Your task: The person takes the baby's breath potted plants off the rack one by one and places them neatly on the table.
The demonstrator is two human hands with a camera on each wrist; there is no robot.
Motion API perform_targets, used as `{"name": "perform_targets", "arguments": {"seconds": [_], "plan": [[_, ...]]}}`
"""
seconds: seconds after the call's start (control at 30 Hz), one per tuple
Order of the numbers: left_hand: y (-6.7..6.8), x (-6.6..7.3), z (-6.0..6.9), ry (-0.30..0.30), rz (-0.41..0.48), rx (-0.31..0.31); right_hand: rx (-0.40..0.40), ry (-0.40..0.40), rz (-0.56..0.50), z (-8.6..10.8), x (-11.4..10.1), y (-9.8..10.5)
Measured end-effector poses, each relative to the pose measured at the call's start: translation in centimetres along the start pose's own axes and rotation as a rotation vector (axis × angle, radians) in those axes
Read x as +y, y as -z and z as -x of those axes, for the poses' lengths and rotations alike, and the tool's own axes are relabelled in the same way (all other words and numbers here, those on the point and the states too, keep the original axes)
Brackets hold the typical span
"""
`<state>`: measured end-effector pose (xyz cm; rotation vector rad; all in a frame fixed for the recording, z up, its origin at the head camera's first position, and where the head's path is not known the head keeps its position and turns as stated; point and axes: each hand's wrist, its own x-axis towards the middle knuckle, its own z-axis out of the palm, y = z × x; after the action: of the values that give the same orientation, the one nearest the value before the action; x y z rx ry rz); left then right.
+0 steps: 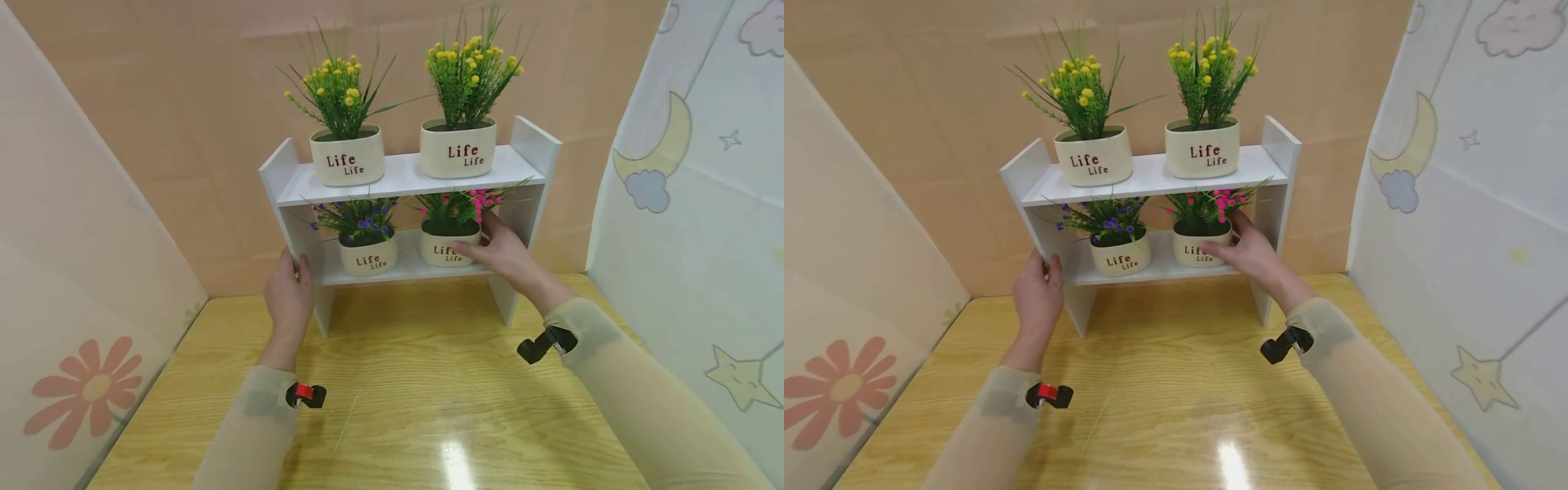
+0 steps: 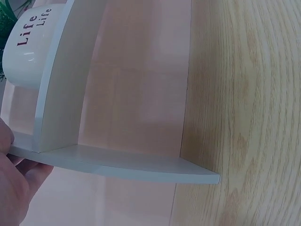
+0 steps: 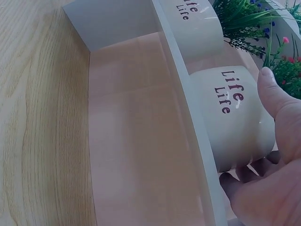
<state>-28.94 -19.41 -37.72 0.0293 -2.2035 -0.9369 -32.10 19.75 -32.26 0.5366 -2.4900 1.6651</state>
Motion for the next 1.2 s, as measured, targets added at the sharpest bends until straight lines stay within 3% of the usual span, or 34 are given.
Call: {"name": "perform_targets", "arguments": {"seconds": [0.6,1.2], "plan": [[-0.19,0.07,0.13,0.019,-0.014,-0.009,-0.018,-0.055,0.021,-0.43,0.37,0.07],[-0.07,0.16,0.29,-0.005,-0.018,0.0,0.029,-0.059,0.041,-0.05,0.25,-0.01]]}}
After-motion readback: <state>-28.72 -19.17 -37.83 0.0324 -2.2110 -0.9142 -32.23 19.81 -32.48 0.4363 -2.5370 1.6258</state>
